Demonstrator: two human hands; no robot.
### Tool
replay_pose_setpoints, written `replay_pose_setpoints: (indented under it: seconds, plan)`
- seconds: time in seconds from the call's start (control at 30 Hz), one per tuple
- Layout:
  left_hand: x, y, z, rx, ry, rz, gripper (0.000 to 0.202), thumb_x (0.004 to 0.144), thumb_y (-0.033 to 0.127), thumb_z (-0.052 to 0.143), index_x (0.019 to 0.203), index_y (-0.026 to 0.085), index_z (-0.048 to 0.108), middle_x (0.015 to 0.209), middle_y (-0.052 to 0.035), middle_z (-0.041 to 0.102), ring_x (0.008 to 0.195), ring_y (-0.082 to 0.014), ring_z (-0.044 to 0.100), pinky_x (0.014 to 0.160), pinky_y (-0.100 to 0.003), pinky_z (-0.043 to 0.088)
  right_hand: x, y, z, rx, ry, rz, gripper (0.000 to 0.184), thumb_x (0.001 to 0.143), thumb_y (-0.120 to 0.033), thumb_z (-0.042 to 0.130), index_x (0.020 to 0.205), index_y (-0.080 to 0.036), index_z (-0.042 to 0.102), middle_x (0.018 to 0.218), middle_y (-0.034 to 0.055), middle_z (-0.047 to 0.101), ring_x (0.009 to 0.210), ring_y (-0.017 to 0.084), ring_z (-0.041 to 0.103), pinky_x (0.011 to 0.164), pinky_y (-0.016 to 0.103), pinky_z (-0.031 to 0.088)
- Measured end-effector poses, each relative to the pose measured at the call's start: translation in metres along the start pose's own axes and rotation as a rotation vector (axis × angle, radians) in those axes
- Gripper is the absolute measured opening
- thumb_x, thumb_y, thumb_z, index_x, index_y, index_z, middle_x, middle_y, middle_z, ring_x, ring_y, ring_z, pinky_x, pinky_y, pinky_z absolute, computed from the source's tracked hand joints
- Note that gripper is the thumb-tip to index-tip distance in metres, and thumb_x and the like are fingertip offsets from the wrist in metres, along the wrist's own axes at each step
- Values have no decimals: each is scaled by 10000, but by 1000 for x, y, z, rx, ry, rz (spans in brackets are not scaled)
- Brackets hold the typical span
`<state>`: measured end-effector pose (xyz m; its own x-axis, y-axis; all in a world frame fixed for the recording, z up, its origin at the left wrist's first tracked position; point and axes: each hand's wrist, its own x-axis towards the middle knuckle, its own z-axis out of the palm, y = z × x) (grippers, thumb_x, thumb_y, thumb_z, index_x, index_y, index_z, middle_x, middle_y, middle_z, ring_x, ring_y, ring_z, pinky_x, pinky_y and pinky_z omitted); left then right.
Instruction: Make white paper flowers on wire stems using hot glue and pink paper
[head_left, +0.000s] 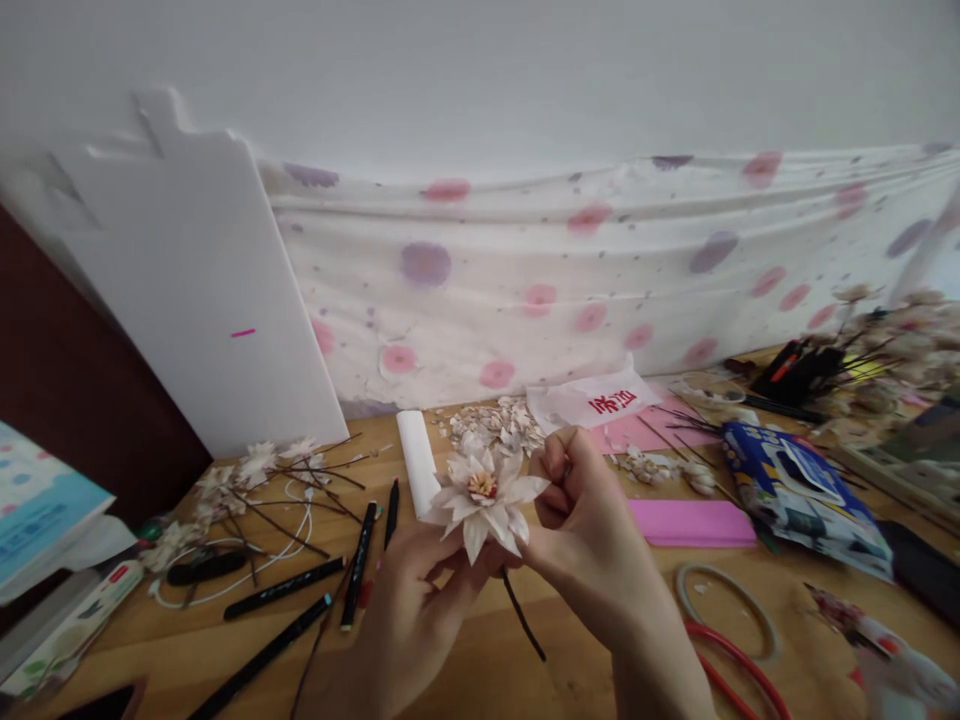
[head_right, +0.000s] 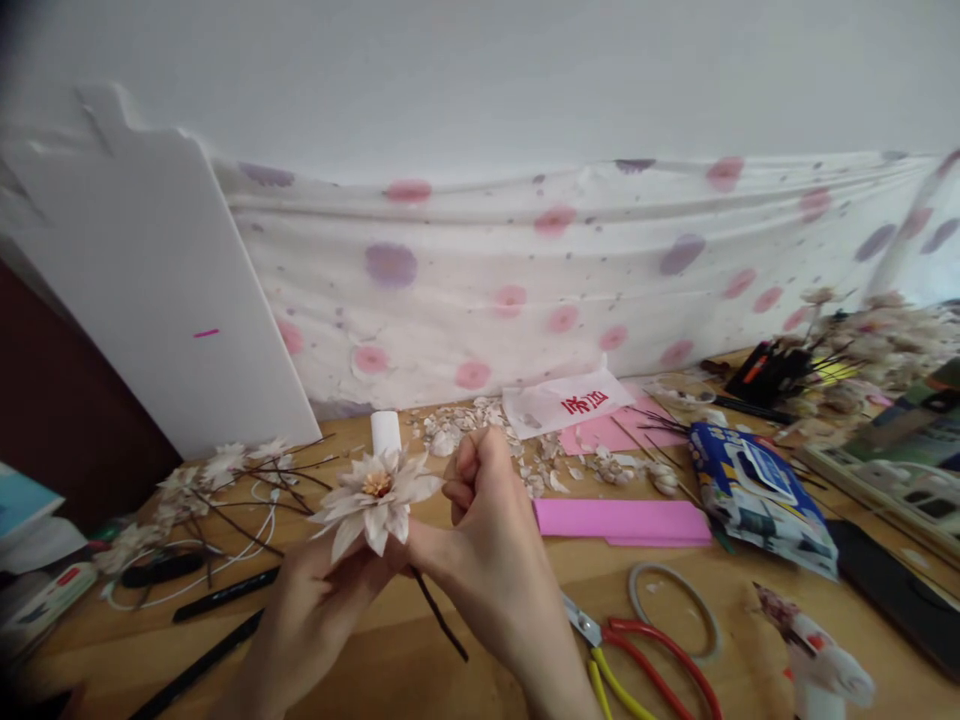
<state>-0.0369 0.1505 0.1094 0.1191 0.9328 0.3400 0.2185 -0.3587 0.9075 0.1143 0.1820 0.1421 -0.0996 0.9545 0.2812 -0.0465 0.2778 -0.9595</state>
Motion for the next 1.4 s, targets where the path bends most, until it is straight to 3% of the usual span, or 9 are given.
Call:
replay_pose_setpoints:
  seconds: [0.13, 0.43, 0.67, 0.83, 0.93, 1.13, 1.27, 1.4]
  plan:
    - [1, 0, -1, 128, 15, 140, 228, 971, 326, 637, 862, 275, 832, 774, -27, 766, 701, -197, 651, 727, -287, 522, -1, 0, -2, -20, -18, 8, 547, 626, -174, 769, 825, -282, 271, 663, -117, 318, 551, 80, 287, 445, 187, 244]
    - [3, 4, 0, 282, 118, 287, 336, 910, 168, 634, 620, 276, 764, 644, -38, 754, 639, -227, 698, 632, -300, 557, -11, -2, -4, -55, 70, -97, 542, 602, -130, 802, 812, -274, 323, 694, -115, 300, 571, 86, 221, 459, 205, 192]
    - [1, 2, 0, 437, 219, 429, 276, 866, 98, 662, 739, 294, 811, 667, -35, 773, 606, -214, 681, 657, -297, 590, -9, -1, -7, -151, 86, -197, 529, 597, -105, 827, 820, -265, 375, 678, -116, 289, 589, 96, 236, 484, 217, 204]
    - [4, 6, 3, 356, 232, 536, 359, 917, 74, 565, 619, 226, 696, 581, -5, 703, 517, -151, 634, 511, -220, 505, -5, 0, -10, -107, 23, -171, 503, 650, -169, 821, 804, -266, 352, 695, -107, 304, 593, 99, 244, 485, 232, 222]
    - [3, 7, 5, 237, 152, 389, 296, 912, 110, 620, 649, 209, 715, 565, 17, 681, 525, -124, 621, 518, -197, 479, -2, 3, -10, -44, -8, -116, 459, 678, -172, 794, 807, -264, 363, 698, -104, 323, 593, 97, 258, 488, 232, 231]
    - [-6, 3, 3, -407, -98, -167, 152, 926, 321, 721, 908, 213, 825, 768, -27, 795, 666, -126, 717, 605, -173, 595, 8, 9, -8, -84, 19, -103, 475, 686, -256, 851, 803, -257, 391, 649, -122, 326, 534, 74, 248, 437, 218, 198]
    - [-6, 3, -1, -575, -126, -290, 152, 876, 358, 790, 916, 218, 833, 734, -16, 795, 638, -96, 707, 590, -136, 591, 11, 7, -4, -60, 11, -118, 483, 683, -273, 877, 809, -253, 411, 658, -121, 318, 531, 66, 245, 421, 205, 191]
    - [-3, 4, -4, -594, -107, -317, 141, 869, 357, 799, 865, 221, 836, 725, -4, 789, 624, -79, 693, 577, -120, 584, 11, 5, -2, 11, -27, -124, 485, 673, -217, 884, 827, -250, 425, 665, -120, 313, 548, 67, 247, 428, 194, 195]
